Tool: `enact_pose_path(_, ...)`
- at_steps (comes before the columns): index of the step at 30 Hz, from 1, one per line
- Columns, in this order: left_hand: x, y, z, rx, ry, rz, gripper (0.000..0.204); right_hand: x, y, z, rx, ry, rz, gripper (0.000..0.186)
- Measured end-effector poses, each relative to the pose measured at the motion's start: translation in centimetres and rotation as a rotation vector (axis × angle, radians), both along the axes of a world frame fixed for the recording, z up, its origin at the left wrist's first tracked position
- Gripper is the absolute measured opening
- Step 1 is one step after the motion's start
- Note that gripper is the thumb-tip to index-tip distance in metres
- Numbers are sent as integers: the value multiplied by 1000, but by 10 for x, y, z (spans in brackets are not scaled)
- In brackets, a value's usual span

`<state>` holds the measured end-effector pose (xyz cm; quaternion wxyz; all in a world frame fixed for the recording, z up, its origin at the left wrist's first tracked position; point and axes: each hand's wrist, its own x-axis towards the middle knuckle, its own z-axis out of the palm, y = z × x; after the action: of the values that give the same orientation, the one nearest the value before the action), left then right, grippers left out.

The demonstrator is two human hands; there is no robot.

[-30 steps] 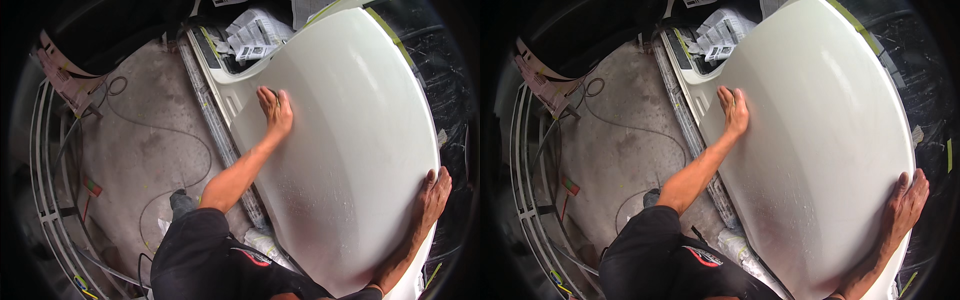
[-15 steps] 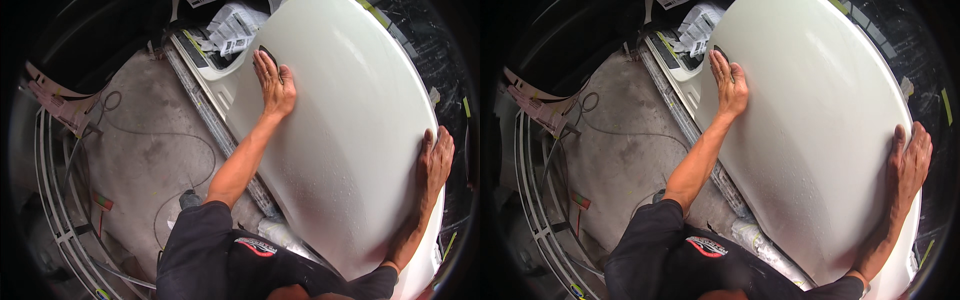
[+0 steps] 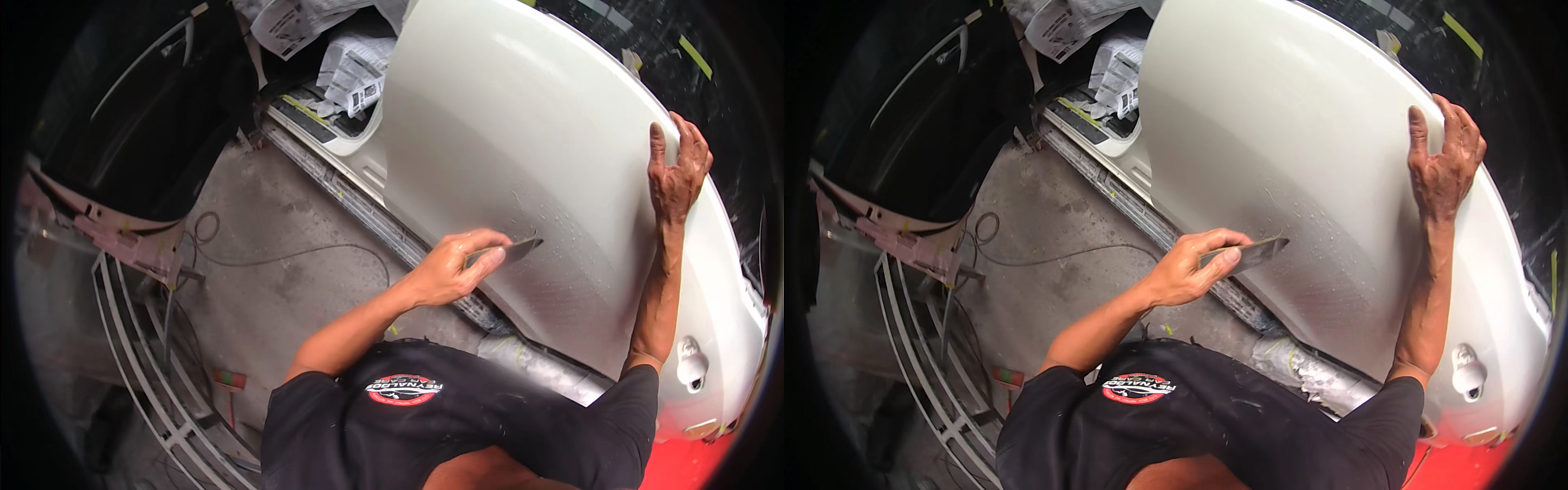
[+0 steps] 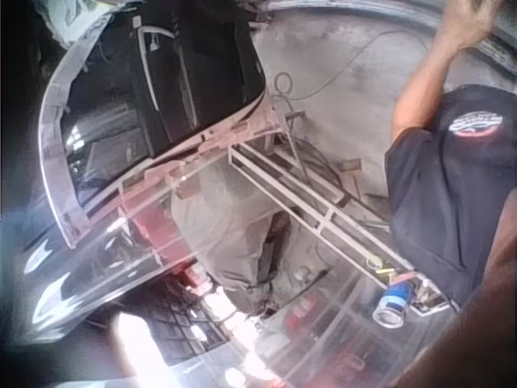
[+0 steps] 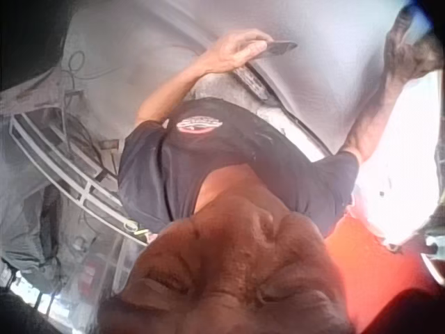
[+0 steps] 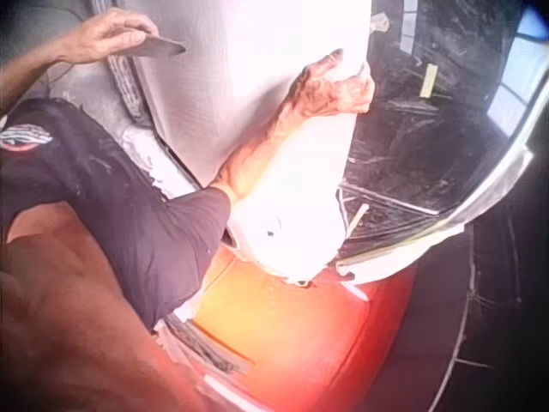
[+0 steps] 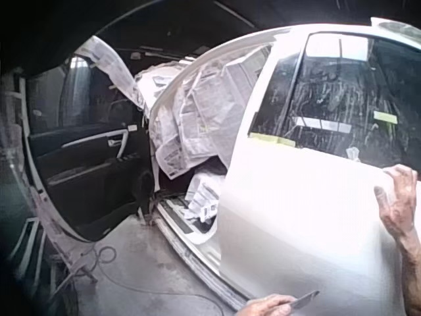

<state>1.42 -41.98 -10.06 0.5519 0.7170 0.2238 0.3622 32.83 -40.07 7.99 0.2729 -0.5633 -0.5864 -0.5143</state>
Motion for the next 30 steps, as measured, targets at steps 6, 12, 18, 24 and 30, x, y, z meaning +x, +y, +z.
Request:
enact_pose_path(6,-22,-10,-13,162,-28,-81,19,-115,-112,-133,-1005,954,704,73)
enact_pose_path(12,-28,22,4,380,140,-434,40,-149,-183,-235,-852,1502,199,23)
enact_pose_path(18,-53,37,72,45,-487,-1938,34,-198,-226,-259,-716,1489,-452,21)
enact_pose_path(24,-89,58,90,-122,-713,-1129,19,-308,-205,-277,-559,1570,-479,23)
enact_pose_path(30,-119,48,90,-872,-664,-1574,30,-378,-206,-305,-571,1570,-570,19)
